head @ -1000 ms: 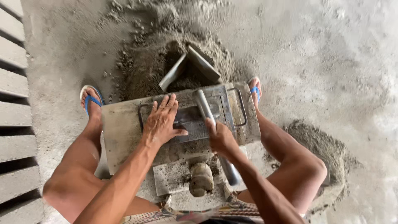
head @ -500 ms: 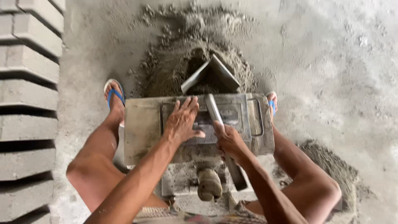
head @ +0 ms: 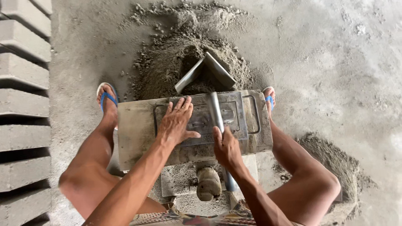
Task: The person scoops wet concrete into a metal mold, levels the surface with a trowel, and compacts it with a hammer. They then flip the mold to release the formed brick and stack it with others.
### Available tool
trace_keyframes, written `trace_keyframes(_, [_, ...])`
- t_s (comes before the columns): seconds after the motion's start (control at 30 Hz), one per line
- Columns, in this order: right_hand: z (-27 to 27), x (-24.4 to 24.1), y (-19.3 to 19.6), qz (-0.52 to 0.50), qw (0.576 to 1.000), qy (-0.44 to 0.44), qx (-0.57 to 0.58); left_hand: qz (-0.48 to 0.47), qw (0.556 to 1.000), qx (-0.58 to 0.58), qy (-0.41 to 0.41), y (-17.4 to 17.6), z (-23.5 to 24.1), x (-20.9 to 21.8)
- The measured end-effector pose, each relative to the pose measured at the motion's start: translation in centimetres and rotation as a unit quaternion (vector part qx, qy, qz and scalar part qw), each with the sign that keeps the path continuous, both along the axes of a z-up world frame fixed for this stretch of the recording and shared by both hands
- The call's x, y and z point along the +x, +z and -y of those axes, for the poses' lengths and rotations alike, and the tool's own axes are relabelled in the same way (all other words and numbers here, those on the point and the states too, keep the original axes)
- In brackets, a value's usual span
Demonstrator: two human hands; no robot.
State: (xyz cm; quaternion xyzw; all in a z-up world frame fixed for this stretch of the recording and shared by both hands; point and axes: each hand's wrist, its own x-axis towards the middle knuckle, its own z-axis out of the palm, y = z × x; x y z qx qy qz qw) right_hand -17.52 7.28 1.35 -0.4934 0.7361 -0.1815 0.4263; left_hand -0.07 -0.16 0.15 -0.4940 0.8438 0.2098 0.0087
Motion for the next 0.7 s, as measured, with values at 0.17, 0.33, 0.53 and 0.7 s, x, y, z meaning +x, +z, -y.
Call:
trace_keyframes(0.17, [0.1, -0.8, 0.5, -0.008, 0.999, -0.015, 0.045, 0.002, 1.000, 0.006, 0.007, -0.2, 0.0, 0.1])
trace_keyframes(0.33, [-0.6, -2.2, -0.3, -0.003, 0.998, -0.031, 0.060, 0.010, 1.000, -0.028, 0.002, 0.1, -0.5, 0.0])
trace_keyframes(0.53, [-0.3, -2.3, 1.0, 0.011, 0.997, -0.033, 0.072, 0.008, 0.999, -0.039, 0.007, -0.4, -0.2, 0.0])
trace_keyframes(0.7, [0.5, -1.2, 3.3, 0.034, 0.997, -0.030, 0.059, 0.008, 1.000, -0.017, 0.016, -0.6, 0.1, -0.4])
